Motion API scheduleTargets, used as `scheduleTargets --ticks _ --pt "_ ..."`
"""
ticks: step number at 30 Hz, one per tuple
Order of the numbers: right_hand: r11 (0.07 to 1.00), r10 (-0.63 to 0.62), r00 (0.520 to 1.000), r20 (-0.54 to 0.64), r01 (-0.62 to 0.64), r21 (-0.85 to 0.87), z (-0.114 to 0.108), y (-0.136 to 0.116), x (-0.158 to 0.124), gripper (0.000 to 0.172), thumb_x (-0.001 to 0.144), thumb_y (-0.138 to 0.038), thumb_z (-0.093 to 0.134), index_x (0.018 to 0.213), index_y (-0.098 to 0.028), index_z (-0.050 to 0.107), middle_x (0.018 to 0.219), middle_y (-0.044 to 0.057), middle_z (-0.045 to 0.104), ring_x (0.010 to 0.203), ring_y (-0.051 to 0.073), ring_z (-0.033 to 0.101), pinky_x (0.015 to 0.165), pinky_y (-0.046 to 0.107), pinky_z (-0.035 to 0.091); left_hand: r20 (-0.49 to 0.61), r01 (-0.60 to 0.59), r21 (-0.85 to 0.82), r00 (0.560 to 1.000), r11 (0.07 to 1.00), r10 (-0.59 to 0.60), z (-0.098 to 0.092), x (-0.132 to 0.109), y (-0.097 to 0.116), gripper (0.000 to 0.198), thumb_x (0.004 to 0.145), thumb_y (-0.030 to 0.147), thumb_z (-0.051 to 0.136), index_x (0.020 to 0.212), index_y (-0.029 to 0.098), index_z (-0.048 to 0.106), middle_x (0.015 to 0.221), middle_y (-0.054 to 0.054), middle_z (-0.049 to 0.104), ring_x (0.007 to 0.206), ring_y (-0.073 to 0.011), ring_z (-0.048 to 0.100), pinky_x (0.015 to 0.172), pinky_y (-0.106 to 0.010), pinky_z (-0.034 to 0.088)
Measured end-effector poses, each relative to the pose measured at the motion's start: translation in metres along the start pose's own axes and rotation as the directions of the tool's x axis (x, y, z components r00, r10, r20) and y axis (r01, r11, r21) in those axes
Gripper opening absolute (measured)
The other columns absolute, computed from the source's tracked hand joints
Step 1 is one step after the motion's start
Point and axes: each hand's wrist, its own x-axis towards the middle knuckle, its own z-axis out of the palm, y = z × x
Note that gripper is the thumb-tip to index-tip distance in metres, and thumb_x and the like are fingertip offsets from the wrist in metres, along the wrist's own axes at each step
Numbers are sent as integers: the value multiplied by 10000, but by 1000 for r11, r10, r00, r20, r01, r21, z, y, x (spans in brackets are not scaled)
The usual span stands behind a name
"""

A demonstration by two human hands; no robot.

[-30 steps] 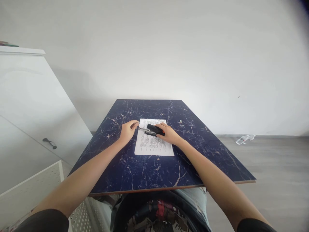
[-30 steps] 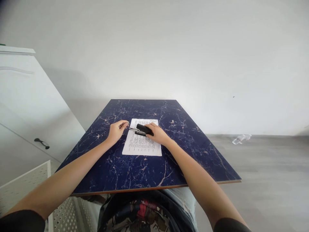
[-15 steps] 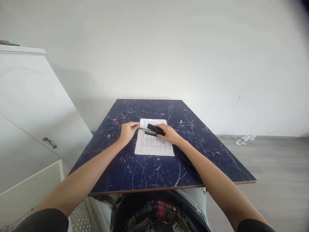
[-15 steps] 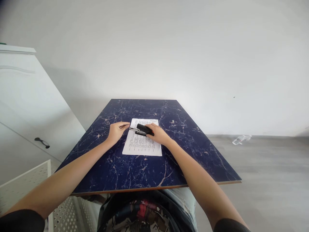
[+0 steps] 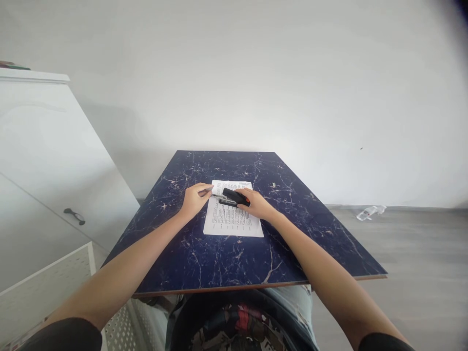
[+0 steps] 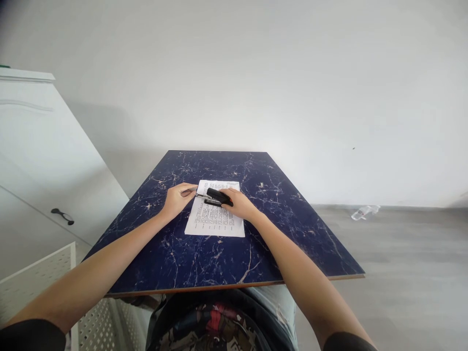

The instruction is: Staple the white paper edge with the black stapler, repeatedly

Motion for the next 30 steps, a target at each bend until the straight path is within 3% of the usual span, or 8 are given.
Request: scheduleTargets --ticks 7,14,22,30 --pt "1000 -5 1000 5 5 17 1 1 1 555 903 -208 688 1438 -264 552 1354 107 664 1214 305 629 1051 501 496 47 29 -25 999 999 -28 -1 0 -2 231 877 315 738 1087 236 794 1125 -73 729 1011 -214 724 957 -433 640" --pt "1000 4 1000 4 -4 7 -3 7 1 561 887 -177 698 1427 -260 571 1342 103 674 1222 298 626 1070 499 480 52 49 18 997 999 -50 0 0 -6 234 862 312 736 1079 252 798 1044 -52 663 895 -171 693 894 -410 660" --pt "1000 -2 1000 4 2 17 -5 16 0 537 881 -190 705 1402 -254 593 1325 96 684 1195 298 636 1038 478 490 101 39 7 994 999 -40 2 -1 -4 215 877 334 707 1041 243 812 1013 -69 727 846 -182 699 801 -363 658" --pt "1000 8 1000 21 -9 24 -5 16 -1 534 892 -200 702 1411 -262 589 1334 97 681 1201 300 637 1034 482 496 146 64 -40 988 997 -57 3 -1 -9 220 863 369 746 1019 228 809 1032 -78 779 891 -220 750 866 -398 641"
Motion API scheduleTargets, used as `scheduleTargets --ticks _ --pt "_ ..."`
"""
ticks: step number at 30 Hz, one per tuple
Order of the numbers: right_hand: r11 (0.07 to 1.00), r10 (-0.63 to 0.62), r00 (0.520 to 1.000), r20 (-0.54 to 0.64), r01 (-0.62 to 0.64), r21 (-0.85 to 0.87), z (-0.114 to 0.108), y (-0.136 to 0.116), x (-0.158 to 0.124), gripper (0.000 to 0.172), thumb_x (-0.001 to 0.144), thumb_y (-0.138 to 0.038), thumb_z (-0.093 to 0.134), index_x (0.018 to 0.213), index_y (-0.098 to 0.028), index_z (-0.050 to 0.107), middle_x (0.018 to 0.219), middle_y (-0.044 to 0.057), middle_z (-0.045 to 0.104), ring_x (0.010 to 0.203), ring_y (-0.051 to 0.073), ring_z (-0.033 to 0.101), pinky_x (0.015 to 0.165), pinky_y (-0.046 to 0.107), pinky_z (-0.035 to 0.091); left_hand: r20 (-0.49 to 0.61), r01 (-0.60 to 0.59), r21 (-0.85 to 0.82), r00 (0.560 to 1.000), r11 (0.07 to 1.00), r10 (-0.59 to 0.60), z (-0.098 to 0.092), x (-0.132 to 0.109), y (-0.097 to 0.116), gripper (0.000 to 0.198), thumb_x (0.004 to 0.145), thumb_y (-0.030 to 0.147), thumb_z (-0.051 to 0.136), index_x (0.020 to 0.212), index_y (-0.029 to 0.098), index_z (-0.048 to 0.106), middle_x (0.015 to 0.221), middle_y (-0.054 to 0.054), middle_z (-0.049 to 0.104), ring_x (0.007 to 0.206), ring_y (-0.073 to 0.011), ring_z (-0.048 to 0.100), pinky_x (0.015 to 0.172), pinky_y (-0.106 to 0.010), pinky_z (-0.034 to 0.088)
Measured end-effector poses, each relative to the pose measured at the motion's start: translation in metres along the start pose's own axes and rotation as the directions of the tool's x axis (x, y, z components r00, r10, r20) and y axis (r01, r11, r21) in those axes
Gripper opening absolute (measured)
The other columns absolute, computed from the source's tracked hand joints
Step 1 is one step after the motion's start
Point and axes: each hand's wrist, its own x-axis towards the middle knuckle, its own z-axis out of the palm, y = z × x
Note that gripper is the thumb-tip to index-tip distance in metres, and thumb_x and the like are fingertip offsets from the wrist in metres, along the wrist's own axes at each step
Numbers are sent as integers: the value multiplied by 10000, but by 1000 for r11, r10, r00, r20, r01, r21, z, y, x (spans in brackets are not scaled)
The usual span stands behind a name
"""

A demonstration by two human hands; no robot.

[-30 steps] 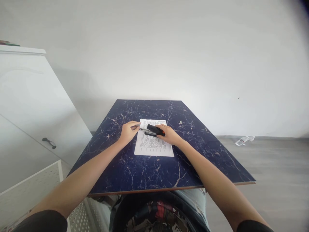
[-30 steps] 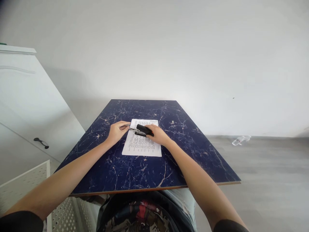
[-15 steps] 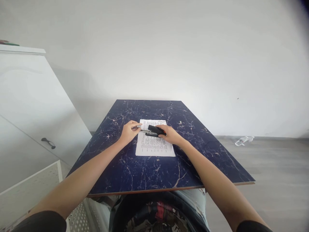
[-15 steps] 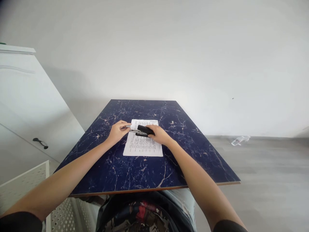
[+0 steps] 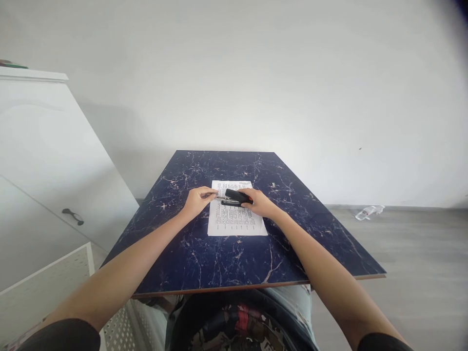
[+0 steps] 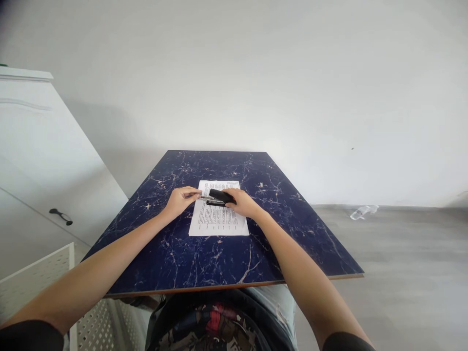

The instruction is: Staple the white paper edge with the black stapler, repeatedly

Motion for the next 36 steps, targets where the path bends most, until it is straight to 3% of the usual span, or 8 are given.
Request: scheduleTargets --ticks 4,9,13,21,29,36 --pt "1000 3 1000 3 -3 -10 0 0 0 533 902 -215 696 1420 -263 578 1344 102 675 1203 301 636 1019 480 506 11 79 -48 997 996 -78 0 -1 -1 262 812 373 799 1017 210 805 982 -84 792 853 -235 762 855 -418 650" --pt "1000 7 1000 7 -7 -22 0 -1 0 533 904 -207 694 1422 -258 576 1347 103 673 1207 305 633 1024 492 506 -17 20 -82 1000 996 -21 2 -1 4 232 845 406 772 959 208 810 972 -86 786 856 -228 756 850 -410 647" --pt "1000 1 1000 3 -1 -17 0 -1 0 537 901 -205 694 1422 -266 578 1349 99 672 1210 303 631 1028 493 504 -25 40 -115 999 993 -43 2 0 6 252 834 419 788 975 212 811 980 -83 780 840 -222 756 856 -419 656" --pt "1000 -3 1000 0 3 -19 0 -2 0 531 902 -204 690 1418 -272 584 1331 99 680 1185 301 644 998 483 520 -71 42 -38 997 998 -44 0 0 0 287 813 395 812 1045 227 805 1180 -96 706 895 -201 742 907 -438 656" --pt "1000 0 1000 6 0 -18 -1 -2 0 539 904 -208 687 1428 -272 577 1345 104 673 1219 309 629 1025 499 507 -52 4 32 999 999 -3 2 -1 6 196 864 384 756 974 231 808 986 -62 779 825 -214 751 822 -390 646" --pt "1000 2 1000 0 -2 -15 -1 -2 0 542 894 -199 703 1419 -269 589 1322 108 683 1193 302 643 1010 497 516 -92 -16 32 996 999 18 2 -1 7 243 864 467 755 910 236 813 897 -52 791 789 -228 748 787 -389 631"
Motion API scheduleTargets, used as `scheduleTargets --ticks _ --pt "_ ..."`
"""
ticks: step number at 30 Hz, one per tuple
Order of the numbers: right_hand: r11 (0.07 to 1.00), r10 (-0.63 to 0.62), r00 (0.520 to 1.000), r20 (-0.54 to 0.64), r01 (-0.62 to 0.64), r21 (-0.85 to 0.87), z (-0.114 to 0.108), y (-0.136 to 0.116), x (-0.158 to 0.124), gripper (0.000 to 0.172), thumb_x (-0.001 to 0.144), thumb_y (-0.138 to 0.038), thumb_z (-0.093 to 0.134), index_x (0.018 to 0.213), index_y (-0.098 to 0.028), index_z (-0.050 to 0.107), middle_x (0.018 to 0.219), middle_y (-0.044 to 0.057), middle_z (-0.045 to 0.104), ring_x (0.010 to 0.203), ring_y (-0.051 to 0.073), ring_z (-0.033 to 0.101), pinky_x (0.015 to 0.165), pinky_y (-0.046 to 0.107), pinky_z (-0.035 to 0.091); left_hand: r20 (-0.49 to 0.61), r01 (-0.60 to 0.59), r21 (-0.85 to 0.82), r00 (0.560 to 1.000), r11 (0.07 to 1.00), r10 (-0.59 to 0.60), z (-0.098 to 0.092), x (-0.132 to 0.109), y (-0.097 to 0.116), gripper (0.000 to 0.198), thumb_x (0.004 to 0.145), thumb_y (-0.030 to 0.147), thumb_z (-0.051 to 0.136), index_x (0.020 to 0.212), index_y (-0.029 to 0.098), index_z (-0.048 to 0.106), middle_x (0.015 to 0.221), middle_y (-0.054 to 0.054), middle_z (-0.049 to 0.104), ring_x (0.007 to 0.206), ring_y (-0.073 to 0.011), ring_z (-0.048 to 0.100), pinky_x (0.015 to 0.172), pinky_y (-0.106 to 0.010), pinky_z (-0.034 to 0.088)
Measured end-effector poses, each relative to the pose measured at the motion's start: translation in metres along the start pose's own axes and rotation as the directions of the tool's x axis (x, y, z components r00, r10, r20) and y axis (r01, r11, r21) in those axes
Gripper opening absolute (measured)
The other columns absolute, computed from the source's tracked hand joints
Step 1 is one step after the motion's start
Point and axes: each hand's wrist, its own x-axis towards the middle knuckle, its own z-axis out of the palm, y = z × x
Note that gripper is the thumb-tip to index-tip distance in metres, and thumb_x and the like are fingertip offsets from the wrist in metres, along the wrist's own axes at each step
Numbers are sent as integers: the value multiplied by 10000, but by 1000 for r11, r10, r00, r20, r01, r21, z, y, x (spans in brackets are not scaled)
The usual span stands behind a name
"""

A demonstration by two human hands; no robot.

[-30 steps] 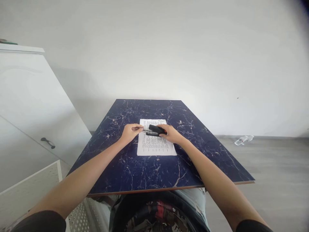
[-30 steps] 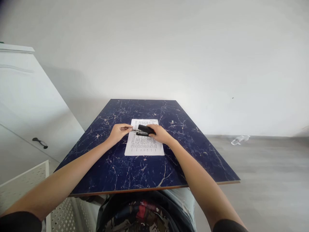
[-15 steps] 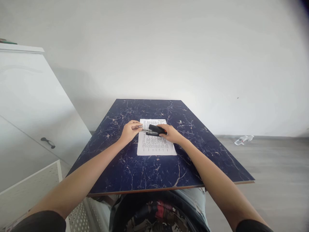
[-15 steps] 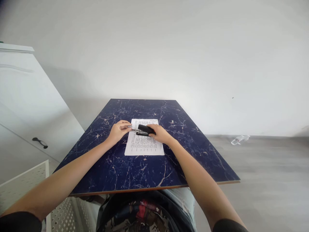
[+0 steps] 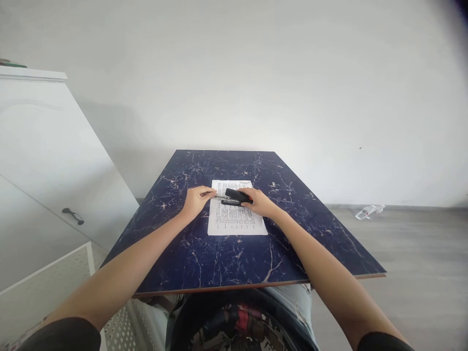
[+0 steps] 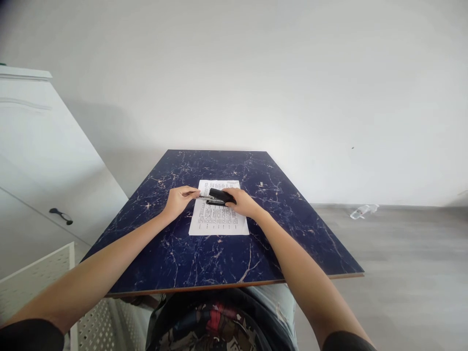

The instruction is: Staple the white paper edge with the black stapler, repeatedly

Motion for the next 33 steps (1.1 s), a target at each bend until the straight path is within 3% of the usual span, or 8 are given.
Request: scheduleTargets --ticks 4,9,16,33 --pt "1000 -6 1000 -5 6 -2 0 0 0 553 887 -179 702 1420 -275 589 1316 107 685 1184 301 644 1011 505 517 4 -62 125 998 990 62 3 3 -2 156 864 408 768 895 263 816 947 -40 797 891 -249 745 902 -426 591" --pt "1000 -11 1000 -4 11 -1 0 -1 1 543 886 -184 704 1412 -260 590 1326 107 683 1194 303 640 1035 512 506 47 -12 222 999 975 1 6 7 -9 86 833 351 800 882 283 823 919 -30 798 835 -255 725 890 -443 564" --pt "1000 -14 1000 -9 14 -1 1 -1 1 533 879 -172 704 1396 -252 597 1323 105 686 1201 303 639 1048 510 501 100 11 194 994 981 -31 7 8 -17 53 830 316 799 853 271 814 886 -23 798 807 -247 737 861 -417 562" --pt "1000 2 1000 5 -2 -8 0 -1 0 529 891 -184 699 1404 -251 591 1337 106 680 1200 309 640 1035 492 510 106 83 181 989 980 -103 5 10 -9 80 826 294 807 873 230 813 846 -30 783 732 -192 679 805 -338 506"
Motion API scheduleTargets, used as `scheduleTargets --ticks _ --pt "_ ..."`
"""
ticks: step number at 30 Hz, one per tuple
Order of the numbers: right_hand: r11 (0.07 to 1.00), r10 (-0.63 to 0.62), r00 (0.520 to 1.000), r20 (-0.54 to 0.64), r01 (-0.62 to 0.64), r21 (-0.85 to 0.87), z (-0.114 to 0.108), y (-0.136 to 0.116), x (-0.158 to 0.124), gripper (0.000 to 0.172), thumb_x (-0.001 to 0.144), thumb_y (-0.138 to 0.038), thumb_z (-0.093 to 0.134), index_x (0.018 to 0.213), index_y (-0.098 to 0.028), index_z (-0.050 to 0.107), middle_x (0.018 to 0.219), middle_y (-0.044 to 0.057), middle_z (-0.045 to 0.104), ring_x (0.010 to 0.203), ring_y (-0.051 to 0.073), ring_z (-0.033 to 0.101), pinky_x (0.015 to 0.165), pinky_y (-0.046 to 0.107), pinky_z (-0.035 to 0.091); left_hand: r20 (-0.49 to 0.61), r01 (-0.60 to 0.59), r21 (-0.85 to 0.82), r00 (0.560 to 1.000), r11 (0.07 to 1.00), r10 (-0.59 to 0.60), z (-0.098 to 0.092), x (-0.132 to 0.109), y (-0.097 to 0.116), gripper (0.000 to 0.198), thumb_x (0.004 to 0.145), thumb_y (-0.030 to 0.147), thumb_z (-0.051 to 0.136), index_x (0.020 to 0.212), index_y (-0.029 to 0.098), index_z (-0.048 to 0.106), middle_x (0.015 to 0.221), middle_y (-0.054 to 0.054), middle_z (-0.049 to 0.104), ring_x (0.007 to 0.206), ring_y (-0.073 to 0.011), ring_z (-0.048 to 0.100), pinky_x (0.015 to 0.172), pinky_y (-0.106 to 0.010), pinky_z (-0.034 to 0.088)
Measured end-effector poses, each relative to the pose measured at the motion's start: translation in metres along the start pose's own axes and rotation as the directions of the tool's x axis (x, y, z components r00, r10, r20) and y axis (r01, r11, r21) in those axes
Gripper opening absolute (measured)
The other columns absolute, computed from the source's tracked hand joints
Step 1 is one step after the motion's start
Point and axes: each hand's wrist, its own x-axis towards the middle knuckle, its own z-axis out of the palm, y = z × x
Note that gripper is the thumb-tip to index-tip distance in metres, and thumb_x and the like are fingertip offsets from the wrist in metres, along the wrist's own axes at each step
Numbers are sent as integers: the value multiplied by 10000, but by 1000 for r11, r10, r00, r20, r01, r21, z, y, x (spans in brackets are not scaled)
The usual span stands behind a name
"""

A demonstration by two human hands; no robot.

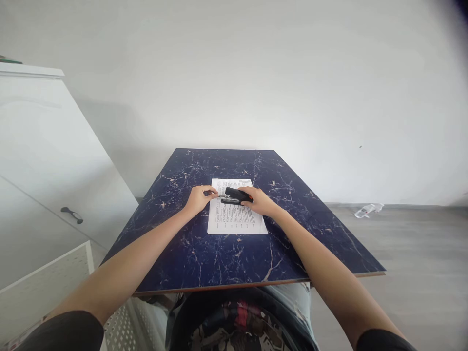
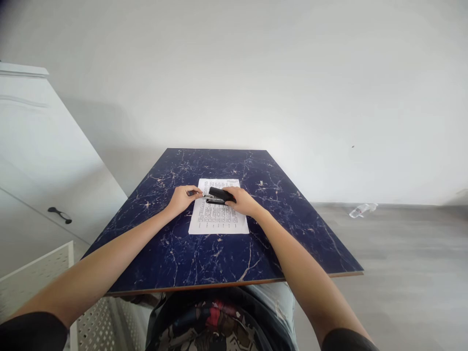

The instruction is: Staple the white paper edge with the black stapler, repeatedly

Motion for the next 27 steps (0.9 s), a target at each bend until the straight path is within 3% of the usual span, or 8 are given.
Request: scheduleTargets --ticks 27 --pt "1000 -7 1000 2 7 -1 -1 -2 -1 508 885 -179 701 1378 -248 602 1325 104 686 1191 305 646 1047 495 506 8 -9 -10 1000 1000 9 1 0 -4 99 839 314 790 878 225 812 819 -36 766 699 -180 656 759 -318 490"
